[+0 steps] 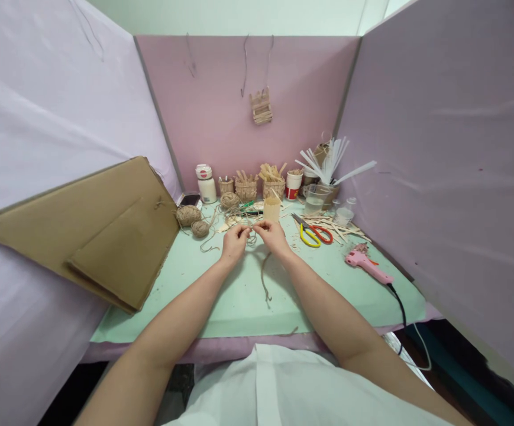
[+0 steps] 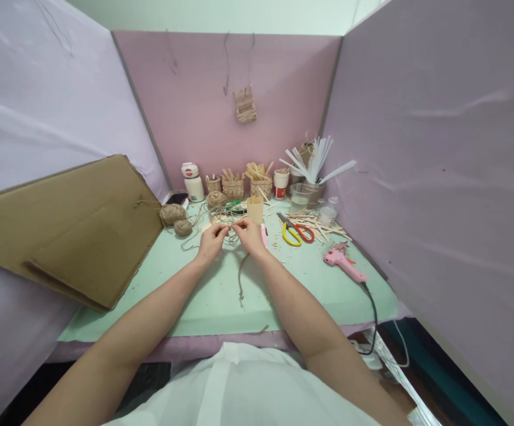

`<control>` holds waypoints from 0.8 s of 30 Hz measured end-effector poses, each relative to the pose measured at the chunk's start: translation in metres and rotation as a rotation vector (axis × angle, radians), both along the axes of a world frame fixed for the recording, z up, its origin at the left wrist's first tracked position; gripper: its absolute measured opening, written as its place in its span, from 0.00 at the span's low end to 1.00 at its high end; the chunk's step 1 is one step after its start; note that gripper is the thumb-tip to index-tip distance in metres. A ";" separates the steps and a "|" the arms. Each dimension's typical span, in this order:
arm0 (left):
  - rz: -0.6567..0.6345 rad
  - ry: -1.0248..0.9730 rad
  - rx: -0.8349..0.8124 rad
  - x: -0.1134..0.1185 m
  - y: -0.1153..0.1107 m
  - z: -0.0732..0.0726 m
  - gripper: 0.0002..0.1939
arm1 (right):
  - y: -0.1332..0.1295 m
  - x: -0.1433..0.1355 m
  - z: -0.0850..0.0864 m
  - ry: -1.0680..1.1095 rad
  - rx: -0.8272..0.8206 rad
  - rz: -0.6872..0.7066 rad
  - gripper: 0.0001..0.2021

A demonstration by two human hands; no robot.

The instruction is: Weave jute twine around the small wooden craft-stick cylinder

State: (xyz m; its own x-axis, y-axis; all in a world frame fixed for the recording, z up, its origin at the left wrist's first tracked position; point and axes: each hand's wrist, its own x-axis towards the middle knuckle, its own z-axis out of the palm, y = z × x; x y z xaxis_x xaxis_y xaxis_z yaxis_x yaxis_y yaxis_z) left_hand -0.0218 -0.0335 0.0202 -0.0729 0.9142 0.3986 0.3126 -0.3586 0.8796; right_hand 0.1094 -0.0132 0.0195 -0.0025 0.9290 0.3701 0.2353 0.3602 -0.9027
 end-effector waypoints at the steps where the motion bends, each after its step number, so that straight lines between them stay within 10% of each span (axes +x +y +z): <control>1: -0.010 0.003 -0.019 0.000 0.001 0.000 0.06 | 0.001 0.001 0.000 -0.018 0.010 -0.018 0.07; 16: -0.127 -0.015 -0.102 0.001 0.004 -0.001 0.09 | -0.002 -0.003 0.002 0.413 -0.329 0.125 0.09; 24: -0.079 0.023 -0.090 0.000 0.004 -0.004 0.08 | -0.007 -0.001 0.006 0.253 -0.316 0.134 0.09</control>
State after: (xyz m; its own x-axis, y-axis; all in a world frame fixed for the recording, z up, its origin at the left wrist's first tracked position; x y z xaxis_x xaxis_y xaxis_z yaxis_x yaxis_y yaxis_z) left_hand -0.0214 -0.0290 0.0165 0.0090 0.9489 0.3153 0.3071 -0.3027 0.9022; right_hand 0.1084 -0.0203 0.0256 -0.0769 0.9944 0.0721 -0.0376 0.0694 -0.9969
